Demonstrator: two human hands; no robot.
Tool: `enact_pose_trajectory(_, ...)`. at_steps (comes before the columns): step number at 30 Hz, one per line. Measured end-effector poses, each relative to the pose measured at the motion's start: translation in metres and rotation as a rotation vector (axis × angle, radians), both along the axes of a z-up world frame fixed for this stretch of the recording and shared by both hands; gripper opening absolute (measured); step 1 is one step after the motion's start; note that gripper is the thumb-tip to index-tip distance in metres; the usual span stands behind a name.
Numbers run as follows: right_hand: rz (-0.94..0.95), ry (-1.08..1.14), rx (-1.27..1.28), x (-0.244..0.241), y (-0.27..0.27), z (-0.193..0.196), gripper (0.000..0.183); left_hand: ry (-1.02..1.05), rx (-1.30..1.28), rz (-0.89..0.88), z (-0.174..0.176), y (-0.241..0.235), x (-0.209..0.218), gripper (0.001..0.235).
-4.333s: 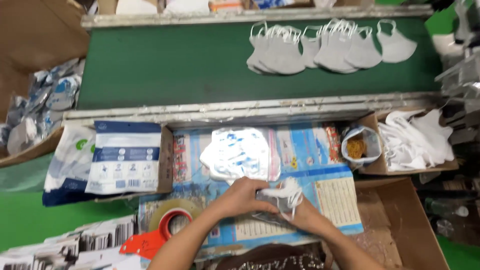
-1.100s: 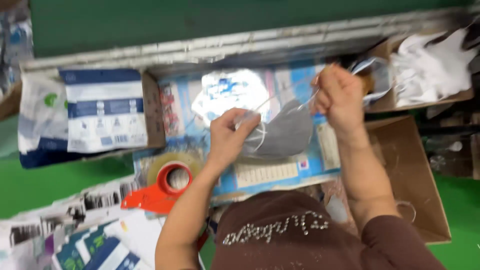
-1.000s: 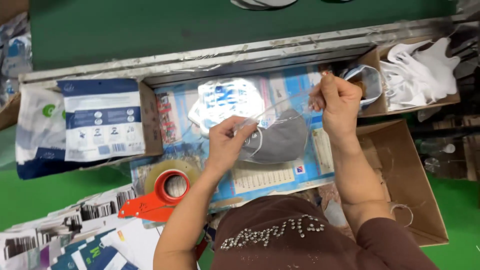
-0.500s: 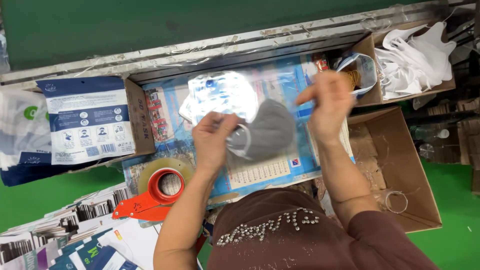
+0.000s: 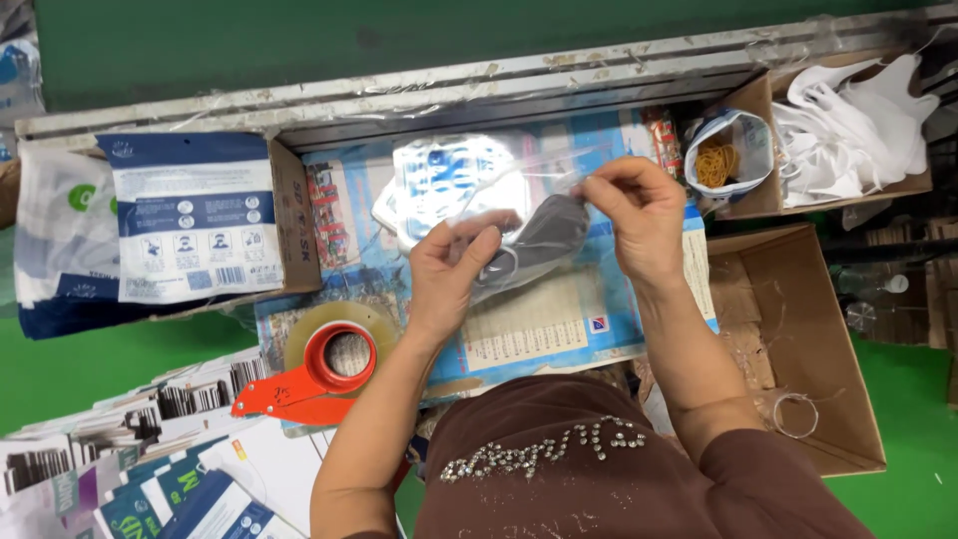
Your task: Manually packaging grey face masks into plastic bags and placing them on a conveyor belt.
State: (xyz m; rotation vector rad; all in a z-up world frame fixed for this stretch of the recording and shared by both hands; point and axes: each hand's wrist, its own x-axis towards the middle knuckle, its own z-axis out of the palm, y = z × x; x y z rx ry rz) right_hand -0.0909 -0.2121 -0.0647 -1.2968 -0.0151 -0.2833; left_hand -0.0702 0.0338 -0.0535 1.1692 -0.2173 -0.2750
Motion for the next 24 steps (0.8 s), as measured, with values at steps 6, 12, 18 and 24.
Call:
enact_pose_trajectory(6,-0.151,-0.025,-0.064,-0.007,-0.007,-0.006,0.008,0.26,-0.179,-0.169,-0.009,0.001,-0.002,0.024)
enact_pose_trajectory(12,-0.389,-0.167,-0.101,-0.009,-0.004,0.039,0.005,0.12,-0.321,-0.29,-0.02,-0.009,-0.008,0.018)
enact_pose_trajectory(18,-0.171,-0.582,-1.268,0.006,0.058,0.116,0.055,0.126,-0.074,-0.207,-0.031,-0.009,-0.019,0.027)
enact_pose_trajectory(24,-0.07,-0.535,-1.105,0.032,0.049,0.091,0.019,0.081,-0.03,-0.277,-0.022,-0.007,-0.014,0.047)
